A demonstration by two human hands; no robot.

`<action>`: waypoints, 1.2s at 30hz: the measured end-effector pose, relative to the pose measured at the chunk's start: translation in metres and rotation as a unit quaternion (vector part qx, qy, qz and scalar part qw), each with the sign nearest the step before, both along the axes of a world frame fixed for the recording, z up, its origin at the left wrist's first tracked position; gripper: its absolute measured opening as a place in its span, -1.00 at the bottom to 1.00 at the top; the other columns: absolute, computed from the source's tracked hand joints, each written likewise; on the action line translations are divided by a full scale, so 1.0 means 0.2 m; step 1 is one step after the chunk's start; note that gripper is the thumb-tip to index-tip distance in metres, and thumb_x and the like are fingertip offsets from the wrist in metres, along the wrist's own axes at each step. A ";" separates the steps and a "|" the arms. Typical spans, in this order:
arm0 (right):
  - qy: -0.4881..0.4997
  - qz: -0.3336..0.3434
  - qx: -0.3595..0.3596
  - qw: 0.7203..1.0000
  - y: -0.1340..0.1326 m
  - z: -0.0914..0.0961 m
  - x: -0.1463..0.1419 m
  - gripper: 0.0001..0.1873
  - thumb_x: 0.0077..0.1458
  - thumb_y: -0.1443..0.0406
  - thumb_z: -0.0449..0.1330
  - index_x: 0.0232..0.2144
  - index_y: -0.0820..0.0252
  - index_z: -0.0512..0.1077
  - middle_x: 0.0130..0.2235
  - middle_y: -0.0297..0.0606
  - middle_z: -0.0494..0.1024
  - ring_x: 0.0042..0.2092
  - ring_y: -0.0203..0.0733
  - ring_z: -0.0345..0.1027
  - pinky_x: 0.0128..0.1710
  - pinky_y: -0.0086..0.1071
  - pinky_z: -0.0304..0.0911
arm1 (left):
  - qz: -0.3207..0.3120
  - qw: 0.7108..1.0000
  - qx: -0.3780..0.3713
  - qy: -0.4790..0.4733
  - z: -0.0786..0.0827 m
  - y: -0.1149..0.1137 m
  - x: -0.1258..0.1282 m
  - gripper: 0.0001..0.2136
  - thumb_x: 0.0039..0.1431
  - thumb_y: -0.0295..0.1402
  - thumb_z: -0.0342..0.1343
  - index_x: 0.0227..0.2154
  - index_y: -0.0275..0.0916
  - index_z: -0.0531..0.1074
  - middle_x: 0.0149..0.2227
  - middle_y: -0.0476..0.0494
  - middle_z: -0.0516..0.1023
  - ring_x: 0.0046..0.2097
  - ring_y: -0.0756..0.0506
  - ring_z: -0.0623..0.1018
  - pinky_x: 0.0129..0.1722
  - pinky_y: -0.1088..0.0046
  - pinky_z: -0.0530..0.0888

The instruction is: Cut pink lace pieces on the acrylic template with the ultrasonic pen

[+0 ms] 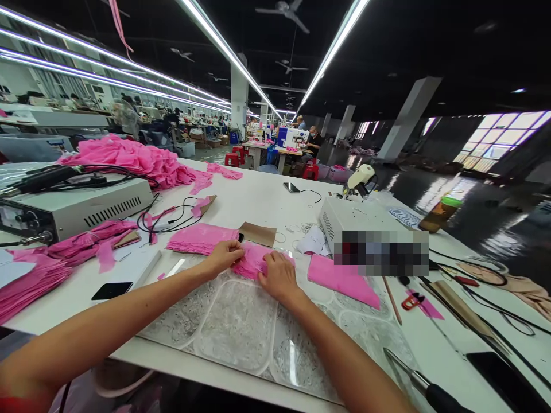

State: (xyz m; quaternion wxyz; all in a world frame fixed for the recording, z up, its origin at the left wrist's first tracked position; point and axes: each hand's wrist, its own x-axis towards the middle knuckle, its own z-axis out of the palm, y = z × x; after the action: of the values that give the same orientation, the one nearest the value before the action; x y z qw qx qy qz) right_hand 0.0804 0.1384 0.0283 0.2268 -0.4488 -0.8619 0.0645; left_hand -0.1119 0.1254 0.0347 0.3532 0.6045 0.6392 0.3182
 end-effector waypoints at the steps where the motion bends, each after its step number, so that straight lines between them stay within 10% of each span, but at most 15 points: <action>1: -0.008 0.003 0.011 1.000 0.00 -0.01 0.00 -0.82 0.02 0.36 0.15 -0.26 0.22 0.45 -0.18 -0.07 0.50 -0.13 -0.04 0.35 -0.15 -0.22 0.23 | 0.006 1.000 -0.005 -0.014 0.00 -0.03 -0.01 -0.70 0.30 -0.23 0.08 0.00 -0.30 0.37 -0.06 -0.18 0.47 -0.14 -0.09 0.53 -0.16 0.26 0.54; 8: -0.039 0.115 0.066 0.990 -0.19 -0.11 0.11 -0.76 0.07 0.47 0.03 -0.33 0.17 0.47 -0.25 -0.13 0.53 -0.24 -0.14 0.36 -0.24 -0.31 0.22 | 0.021 1.000 -0.012 0.009 0.00 -0.38 -0.19 -0.92 0.14 -0.46 -0.02 -0.41 -0.29 0.36 -0.50 0.03 0.44 -0.48 0.03 0.44 -0.54 0.56 0.33; 15: -0.003 0.285 0.020 0.958 -0.42 -0.08 0.10 -0.79 0.12 0.40 0.04 -0.30 0.14 0.48 -0.32 -0.20 0.54 -0.31 -0.22 0.38 -0.32 -0.37 0.26 | -0.005 0.987 0.003 0.164 0.06 -0.67 -0.38 -0.95 -0.07 -0.46 0.04 -0.57 -0.25 0.37 -0.59 0.06 0.38 -0.50 -0.01 0.39 -0.52 0.52 0.23; 25: 0.141 0.106 -0.150 0.973 0.06 0.00 -0.17 -0.81 -0.02 0.25 0.13 -0.35 0.19 0.48 -0.44 -0.27 0.52 -0.43 -0.26 0.33 -0.41 -0.36 0.25 | -0.104 0.942 0.127 0.294 0.08 -0.21 -0.20 -0.89 0.22 -0.39 0.11 -0.24 -0.27 0.48 -0.15 -0.15 0.50 -0.10 -0.11 0.50 -0.07 0.33 0.43; 36: 0.125 0.105 -0.181 0.970 0.10 -0.06 -0.16 -0.78 -0.03 0.21 0.11 -0.39 0.15 0.51 -0.44 -0.29 0.57 -0.43 -0.25 0.35 -0.42 -0.37 0.21 | -0.149 0.933 0.142 0.294 0.01 -0.02 -0.21 -0.72 0.31 -0.24 0.08 -0.02 -0.27 0.39 -0.02 -0.19 0.46 -0.07 -0.12 0.51 -0.09 0.22 0.51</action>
State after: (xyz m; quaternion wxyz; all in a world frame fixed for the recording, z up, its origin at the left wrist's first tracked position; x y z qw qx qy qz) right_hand 0.0492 0.1588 0.0166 0.2401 -0.3778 -0.8429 0.2986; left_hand -0.1534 0.1210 0.0361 0.1032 0.8034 0.5651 0.1567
